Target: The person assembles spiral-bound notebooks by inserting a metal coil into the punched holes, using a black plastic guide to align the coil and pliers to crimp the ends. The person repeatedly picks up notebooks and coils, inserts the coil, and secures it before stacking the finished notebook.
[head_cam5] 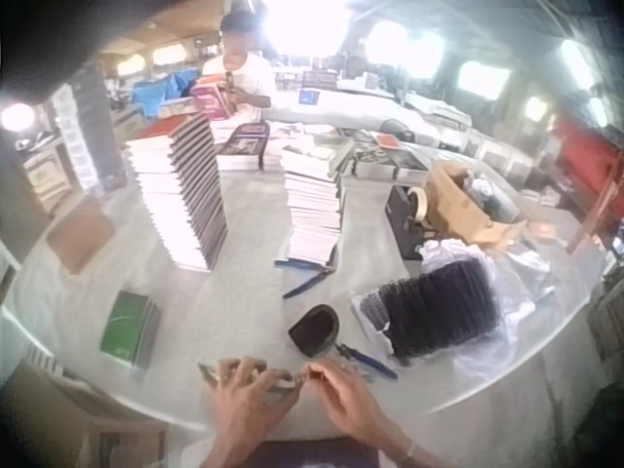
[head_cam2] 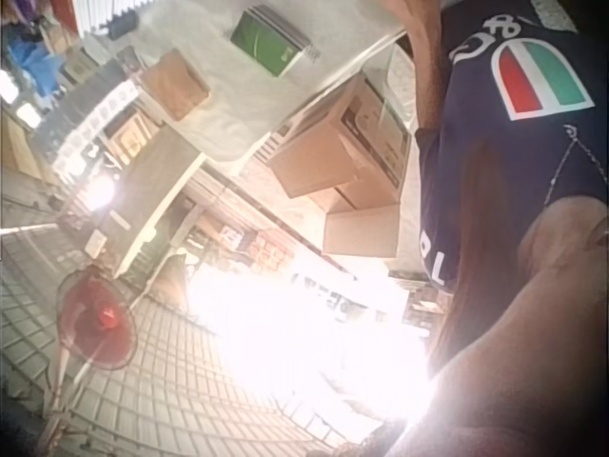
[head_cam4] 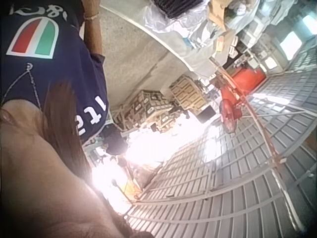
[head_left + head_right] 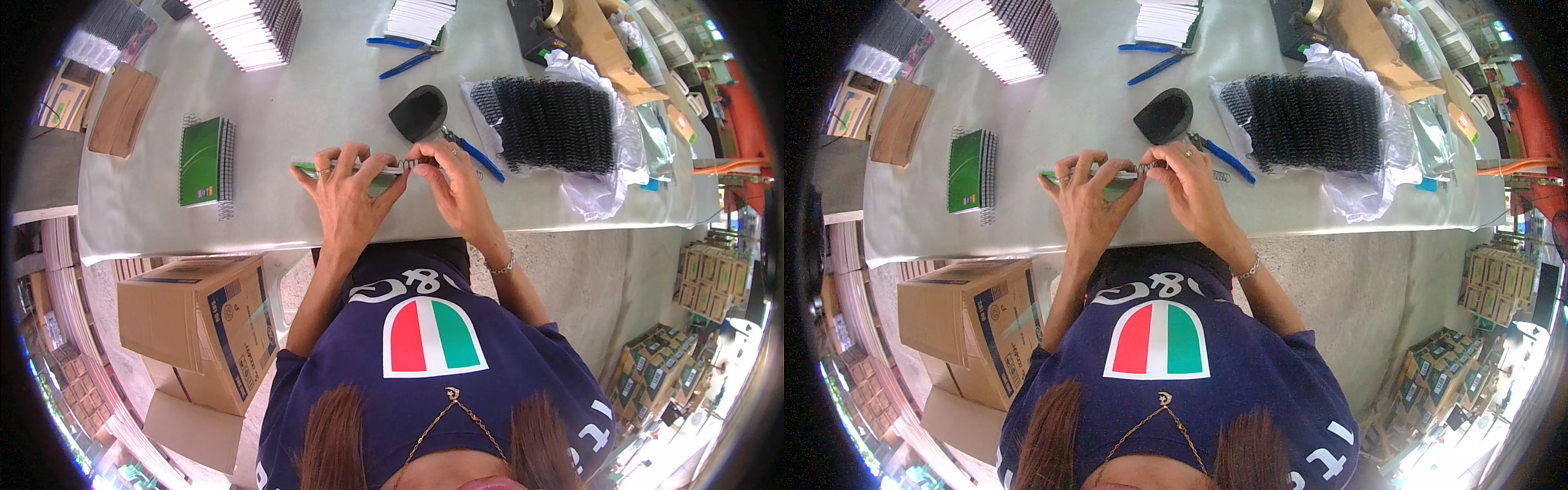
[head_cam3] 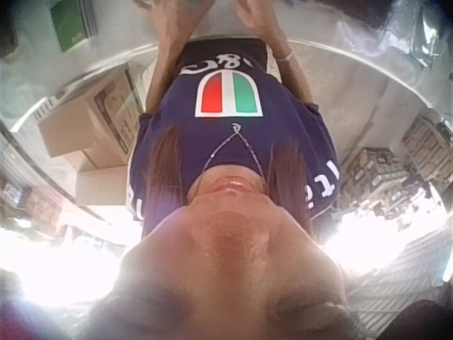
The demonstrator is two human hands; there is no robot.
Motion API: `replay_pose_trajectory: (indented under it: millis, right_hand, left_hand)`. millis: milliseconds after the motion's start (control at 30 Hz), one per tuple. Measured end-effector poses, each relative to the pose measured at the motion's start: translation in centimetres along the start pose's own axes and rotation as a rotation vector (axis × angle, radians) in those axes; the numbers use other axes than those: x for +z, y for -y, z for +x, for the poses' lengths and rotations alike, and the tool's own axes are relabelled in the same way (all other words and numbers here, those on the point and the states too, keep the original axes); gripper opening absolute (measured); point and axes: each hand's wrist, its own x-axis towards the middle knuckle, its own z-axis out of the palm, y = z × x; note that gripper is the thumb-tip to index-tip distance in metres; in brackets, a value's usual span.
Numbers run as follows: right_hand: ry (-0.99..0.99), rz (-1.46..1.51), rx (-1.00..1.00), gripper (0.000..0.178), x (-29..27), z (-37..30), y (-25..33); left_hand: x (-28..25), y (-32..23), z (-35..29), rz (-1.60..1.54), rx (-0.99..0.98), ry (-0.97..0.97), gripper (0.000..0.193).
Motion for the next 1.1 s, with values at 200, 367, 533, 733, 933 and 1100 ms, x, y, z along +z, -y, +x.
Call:
replay_pose_trajectory:
  millis: [200, 367, 533, 733, 933, 1100]
  right_hand:
    - [0.007, 0.023, 0.000, 0.019, 0.0, 0.0, 0.0]
    - [0.032, 0.089, 0.024, 0.017, -0.2, 0.2, -0.3]
    - [0.068, 0.064, 0.013, 0.014, -0.5, 0.7, -0.5]
    - [0.123, -0.128, -0.055, 0.015, -1.4, 1.2, 0.0]
    - [0.191, -0.149, -0.085, 0.017, -2.0, 0.9, 0.4]
    - [0.221, -0.169, -0.092, 0.018, -2.3, 0.1, 0.7]
  left_hand:
    - [0.1, 0.2, 0.0, -0.015, -0.001, 0.015, 0.022]
    - [0.1, 0.2, 0.0, -0.014, -0.002, 0.016, 0.024]
    - [-0.2, 0.5, 0.0, -0.016, 0.027, 0.023, 0.023]
    - [-0.5, 0.9, -0.6, -0.040, 0.052, -0.015, 0.018]
    - [1.1, 1.3, -3.2, -0.020, 0.061, -0.152, 0.023]
    - [1.2, 1.6, -4.7, -0.031, 0.093, -0.161, 0.034]
